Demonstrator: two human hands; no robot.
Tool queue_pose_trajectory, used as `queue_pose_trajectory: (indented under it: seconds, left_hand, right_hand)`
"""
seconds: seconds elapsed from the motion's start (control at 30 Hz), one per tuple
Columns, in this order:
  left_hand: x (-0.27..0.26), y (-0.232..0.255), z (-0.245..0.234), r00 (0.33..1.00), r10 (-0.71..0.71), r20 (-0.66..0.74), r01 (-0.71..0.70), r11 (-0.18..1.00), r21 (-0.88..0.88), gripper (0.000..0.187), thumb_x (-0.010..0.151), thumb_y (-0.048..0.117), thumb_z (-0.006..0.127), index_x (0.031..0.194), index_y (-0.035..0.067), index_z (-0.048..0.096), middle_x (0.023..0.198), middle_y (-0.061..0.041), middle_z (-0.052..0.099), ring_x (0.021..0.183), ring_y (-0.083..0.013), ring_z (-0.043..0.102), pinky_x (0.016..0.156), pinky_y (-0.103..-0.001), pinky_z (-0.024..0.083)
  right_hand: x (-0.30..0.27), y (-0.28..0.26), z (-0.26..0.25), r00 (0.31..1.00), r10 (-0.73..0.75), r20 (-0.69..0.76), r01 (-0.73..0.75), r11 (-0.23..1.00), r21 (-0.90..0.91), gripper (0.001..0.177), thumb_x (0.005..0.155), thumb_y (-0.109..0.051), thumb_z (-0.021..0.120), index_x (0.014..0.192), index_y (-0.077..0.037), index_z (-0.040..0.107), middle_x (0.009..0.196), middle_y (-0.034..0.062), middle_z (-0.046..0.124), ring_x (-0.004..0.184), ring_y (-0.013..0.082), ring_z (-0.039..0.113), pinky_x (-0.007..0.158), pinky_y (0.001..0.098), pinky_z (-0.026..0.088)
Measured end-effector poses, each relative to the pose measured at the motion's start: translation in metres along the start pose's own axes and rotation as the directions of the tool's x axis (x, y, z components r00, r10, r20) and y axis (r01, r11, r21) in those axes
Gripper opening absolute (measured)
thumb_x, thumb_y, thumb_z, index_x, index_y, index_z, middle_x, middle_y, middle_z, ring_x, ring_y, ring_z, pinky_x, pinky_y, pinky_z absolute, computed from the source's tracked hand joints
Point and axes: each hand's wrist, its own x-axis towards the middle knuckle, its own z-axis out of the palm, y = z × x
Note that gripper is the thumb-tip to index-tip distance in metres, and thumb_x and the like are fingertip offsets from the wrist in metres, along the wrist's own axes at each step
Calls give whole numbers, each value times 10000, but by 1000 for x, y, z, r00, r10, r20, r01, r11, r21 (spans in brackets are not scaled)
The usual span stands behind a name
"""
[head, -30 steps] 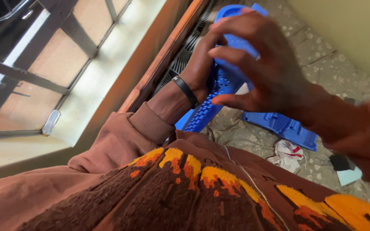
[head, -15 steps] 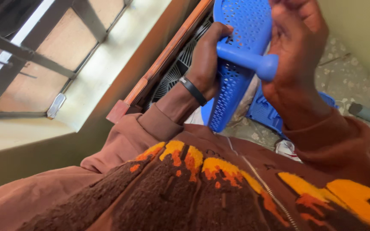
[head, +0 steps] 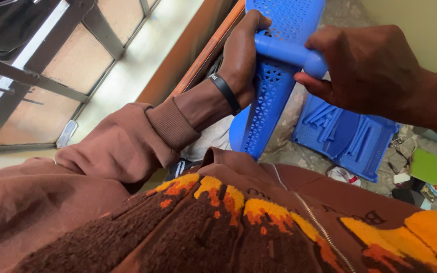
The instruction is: The person assembles a blue plastic basket by inserting cylindrical connectors into the basket's side holes. They wipe the basket with a cloth, then continue inserting connectors into different holes, rotating the basket to access multiple sides.
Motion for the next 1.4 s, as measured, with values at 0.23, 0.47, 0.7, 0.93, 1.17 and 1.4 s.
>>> queue_pose_trajectory:
  seconds: [0.23,0.47,0.7,0.93,1.17,1.4]
  left_hand:
    - [-7,-3,2,998,0,-64,1,1000,29,306,849,359,610,903,58,607,785,-81,589,668,-215,566,626,-393,497]
    - [-10,-7,-12,989,143,-47,-132,975,181,395,916,318,548,1026,-43,663,896,-107,639,804,-205,595,750,-364,495]
    - [1,-9,-30,888,446,112,-440,753,489,423,993,304,492,1078,-66,680,1092,-114,676,1060,-220,644,990,-349,469]
    - [22,-4,-34,908,382,171,-418,795,439,407,1006,312,519,963,-70,651,992,-148,692,925,-226,632,901,-362,493]
    - [33,5,-27,975,220,16,-211,912,352,384,916,356,571,999,-5,674,922,-66,652,847,-171,604,810,-345,489]
    - [26,6,-7,997,9,76,-24,981,192,331,901,370,615,953,43,615,810,-68,574,731,-204,571,696,-410,510]
  right_hand:
    - [-3,-14,15,988,154,2,-153,980,123,452,941,-265,755,1143,12,460,753,159,623,550,316,608,498,428,465]
    - [-6,-54,23,806,566,172,-581,703,410,358,1099,-264,654,1260,-13,455,769,107,623,620,263,648,571,368,483]
    - [11,-83,30,635,727,260,-623,284,728,308,1141,-305,558,1172,-33,415,750,32,523,632,115,500,608,285,425]
    - [24,-69,20,442,612,656,-406,-515,755,360,1092,-391,533,1047,-41,461,657,-29,405,516,55,377,453,224,336]
    - [26,-26,-2,913,403,58,-407,900,155,680,893,-587,745,1101,16,510,755,104,572,616,240,569,553,342,427]
    - [19,16,-8,997,-57,55,64,986,-153,487,840,-519,769,777,-68,596,712,83,546,631,271,564,614,405,456]
